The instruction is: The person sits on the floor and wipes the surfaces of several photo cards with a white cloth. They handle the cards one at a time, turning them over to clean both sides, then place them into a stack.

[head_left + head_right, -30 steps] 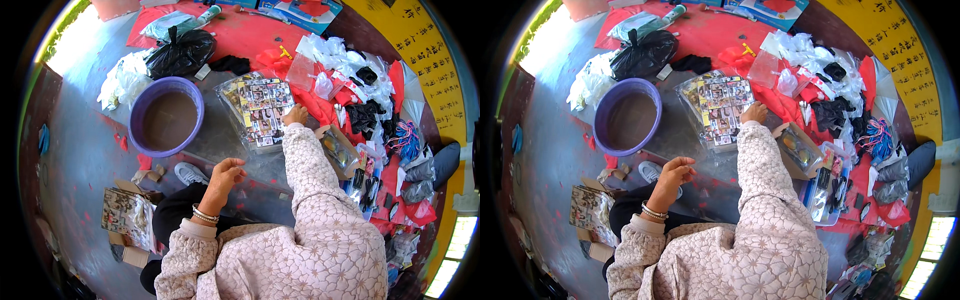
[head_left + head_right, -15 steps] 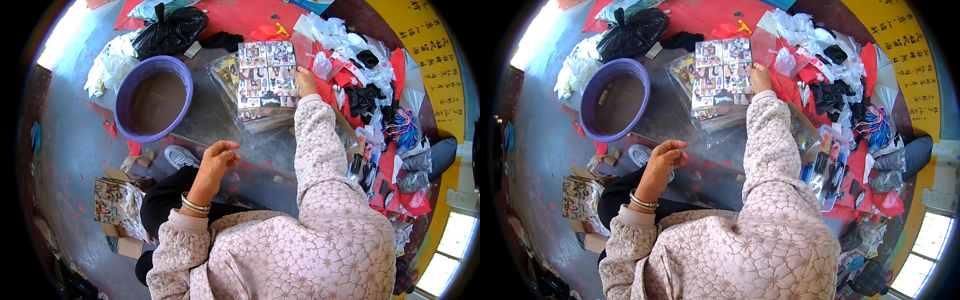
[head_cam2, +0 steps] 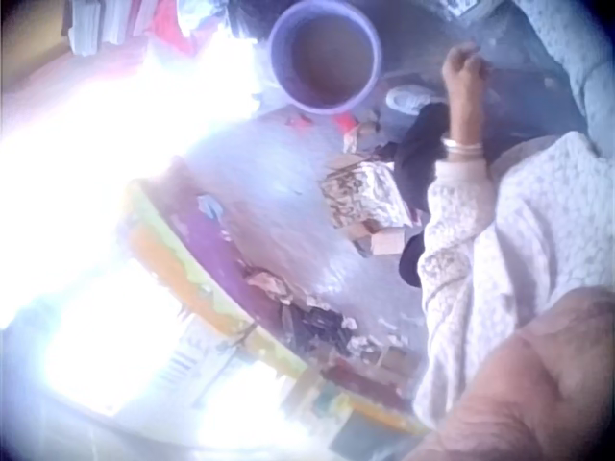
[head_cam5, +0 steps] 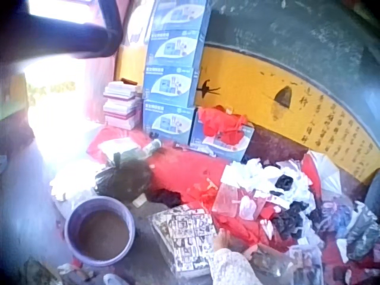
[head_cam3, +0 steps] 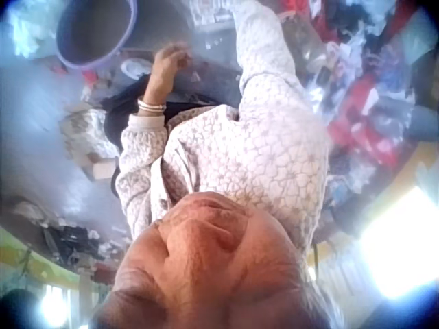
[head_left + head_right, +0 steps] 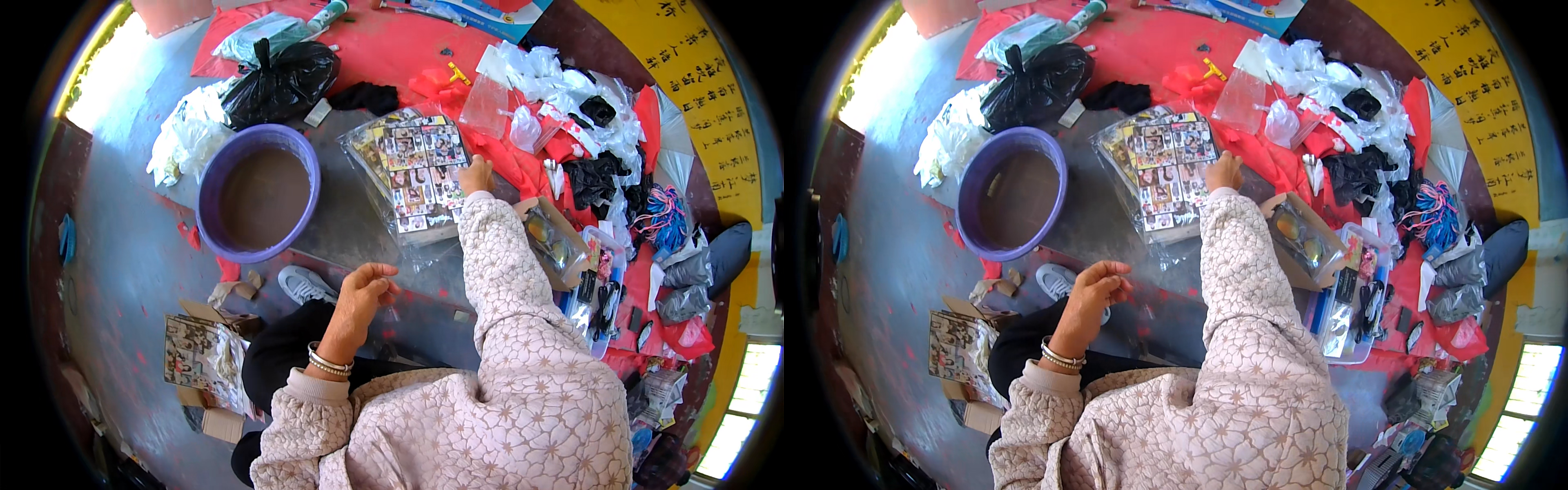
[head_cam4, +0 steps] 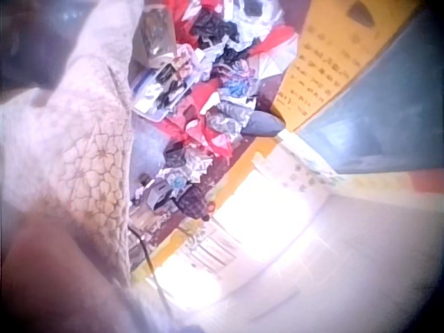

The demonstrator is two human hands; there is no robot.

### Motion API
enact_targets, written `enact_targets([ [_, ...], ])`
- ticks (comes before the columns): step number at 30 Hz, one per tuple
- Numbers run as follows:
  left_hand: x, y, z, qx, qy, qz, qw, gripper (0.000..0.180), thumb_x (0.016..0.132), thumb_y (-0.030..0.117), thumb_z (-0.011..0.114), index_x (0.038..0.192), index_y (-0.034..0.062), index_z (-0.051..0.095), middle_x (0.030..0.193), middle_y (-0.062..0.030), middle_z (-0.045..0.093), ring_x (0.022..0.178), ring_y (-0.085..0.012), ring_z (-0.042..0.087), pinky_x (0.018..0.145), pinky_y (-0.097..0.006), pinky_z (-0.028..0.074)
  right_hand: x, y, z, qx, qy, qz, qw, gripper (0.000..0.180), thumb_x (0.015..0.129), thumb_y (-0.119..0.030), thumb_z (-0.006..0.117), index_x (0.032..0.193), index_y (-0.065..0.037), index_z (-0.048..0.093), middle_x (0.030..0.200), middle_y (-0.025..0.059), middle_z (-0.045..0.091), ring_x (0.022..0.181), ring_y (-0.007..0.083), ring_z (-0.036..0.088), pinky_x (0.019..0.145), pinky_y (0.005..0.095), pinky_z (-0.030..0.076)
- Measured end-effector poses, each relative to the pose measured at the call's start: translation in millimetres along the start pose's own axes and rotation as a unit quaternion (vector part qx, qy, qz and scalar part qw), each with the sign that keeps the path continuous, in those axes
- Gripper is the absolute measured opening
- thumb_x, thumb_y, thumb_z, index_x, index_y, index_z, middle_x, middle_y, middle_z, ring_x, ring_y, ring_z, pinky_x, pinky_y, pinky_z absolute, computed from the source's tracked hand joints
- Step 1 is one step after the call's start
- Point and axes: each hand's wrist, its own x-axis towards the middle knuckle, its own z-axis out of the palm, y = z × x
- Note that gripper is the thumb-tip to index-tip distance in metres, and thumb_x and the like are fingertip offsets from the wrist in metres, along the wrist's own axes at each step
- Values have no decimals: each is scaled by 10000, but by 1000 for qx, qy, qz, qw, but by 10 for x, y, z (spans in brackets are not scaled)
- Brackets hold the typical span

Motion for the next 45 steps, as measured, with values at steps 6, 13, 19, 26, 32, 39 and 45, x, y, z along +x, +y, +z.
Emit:
enact_targets([
  [6, -11, 49, 48, 4, -17, -1, 1000, 234, 825, 118, 421, 988, 2, 543, 802, -38, 551, 745, -103, 500, 724, -232, 406, -170, -235, -128, -79, -21, 44, 996, 553, 630, -327, 698, 1056, -28, 512, 1131, 164, 467, 1037, 337, 482, 827, 454, 418],
  [13, -21, 28, 45, -4, -12, 6, 1000, 239, 825, 116, 409, 983, -10, 537, 797, -37, 551, 738, -97, 496, 701, -199, 399, -199, -306, -43, -69, 133, -41, 988, 227, 665, -94, 597, 871, -12, 552, 952, 161, 556, 918, 326, 528, 751, 410, 450],
  [19, -24, 35, 41, 16, -8, 14, 1000, 235, 827, 116, 408, 978, -18, 530, 777, -36, 550, 707, -93, 483, 681, -199, 397, -71, -319, -154, 29, 55, -71, 996, 212, 636, -178, 646, 767, -33, 566, 808, 195, 608, 810, 342, 584, 712, 428, 452],
  [26, 14, 2, 33, 20, -20, 8, 1000, 229, 823, 120, 422, 982, -12, 522, 769, -33, 546, 701, -91, 480, 680, -206, 399, 434, -269, -455, 237, -108, -260, 930, 247, 605, -43, 615, 851, -13, 619, 756, 215, 605, 739, 316, 608, 670, 366, 454],
  [32, -5, 10, 33, 14, -24, 9, 1000, 224, 823, 122, 420, 970, -8, 528, 769, -35, 546, 713, -93, 487, 700, -210, 402, 177, -1092, -1625, 85, -13, -406, 910, 194, 650, -127, 541, 811, -34, 596, 765, 201, 605, 732, 362, 580, 669, 412, 450],
  [39, 15, -3, 30, 17, -21, 14, 1000, 203, 821, 102, 432, 960, 4, 543, 766, -38, 551, 711, -95, 499, 718, -218, 412, -109, -1071, -902, -75, -67, -351, 931, 227, 666, -127, 520, 861, -76, 623, 831, 186, 619, 817, 345, 596, 713, 449, 467],
  [45, 48, -98, -51, -1, -10, 18, 1000, 185, 816, 84, 442, 945, 0, 545, 759, -38, 551, 683, -95, 505, 683, -214, 422, -40, -1012, -731, -91, -82, -377, 918, 226, 662, -140, 539, 857, -82, 637, 831, 181, 618, 818, 340, 595, 699, 445, 465],
])
